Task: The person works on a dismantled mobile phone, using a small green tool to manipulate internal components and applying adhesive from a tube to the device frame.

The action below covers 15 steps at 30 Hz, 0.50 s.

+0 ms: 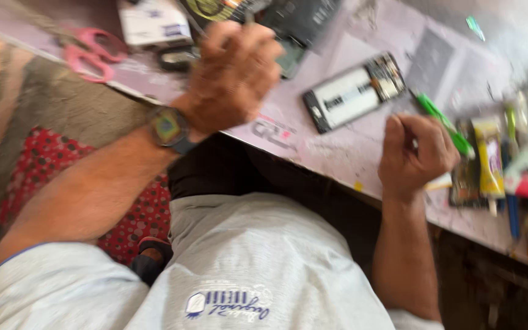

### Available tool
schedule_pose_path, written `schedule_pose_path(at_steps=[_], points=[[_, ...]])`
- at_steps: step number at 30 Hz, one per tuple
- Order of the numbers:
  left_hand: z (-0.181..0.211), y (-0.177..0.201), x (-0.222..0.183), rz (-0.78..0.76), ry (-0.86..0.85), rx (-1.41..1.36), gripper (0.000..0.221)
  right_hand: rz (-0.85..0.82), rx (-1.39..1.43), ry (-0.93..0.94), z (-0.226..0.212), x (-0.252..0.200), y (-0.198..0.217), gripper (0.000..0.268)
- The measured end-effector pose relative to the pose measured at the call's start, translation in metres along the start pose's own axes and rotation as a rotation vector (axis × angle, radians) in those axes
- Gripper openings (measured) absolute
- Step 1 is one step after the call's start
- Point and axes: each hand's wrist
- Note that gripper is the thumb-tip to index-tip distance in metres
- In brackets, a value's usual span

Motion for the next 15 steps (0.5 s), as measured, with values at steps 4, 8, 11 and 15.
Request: schedule_pose_path(at_steps=[4,8,11,15], points=[[-0.002,0.002,0.007,0.03,-0.03,0.009,0.012,0.025,0.05,-0.063,0.0,-0.001,0.0,0.019],[-0.003,0.004,0.007,0.042,-0.039,-0.041,0.017,0.061,0.086,-0.04,0.003,0.001,-0.001,0.015],[-0.002,0.004,0.007,0.007,-0.011,-0.043,0.013,0.088,0.042,0.028,-0.004,0.015,-0.005,0.012],[-0.001,0.003,0.01,-0.089,-0.029,0.001,0.015,0.019,0.015,0.206,-0.02,0.034,-0.001,0.011]])
Point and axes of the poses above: each hand's wrist, its own x-axis towards the middle knuckle, its own y-axis out of the back of the hand, z = x × y, and after that the axes turned 12 degrees about -x, right-handed
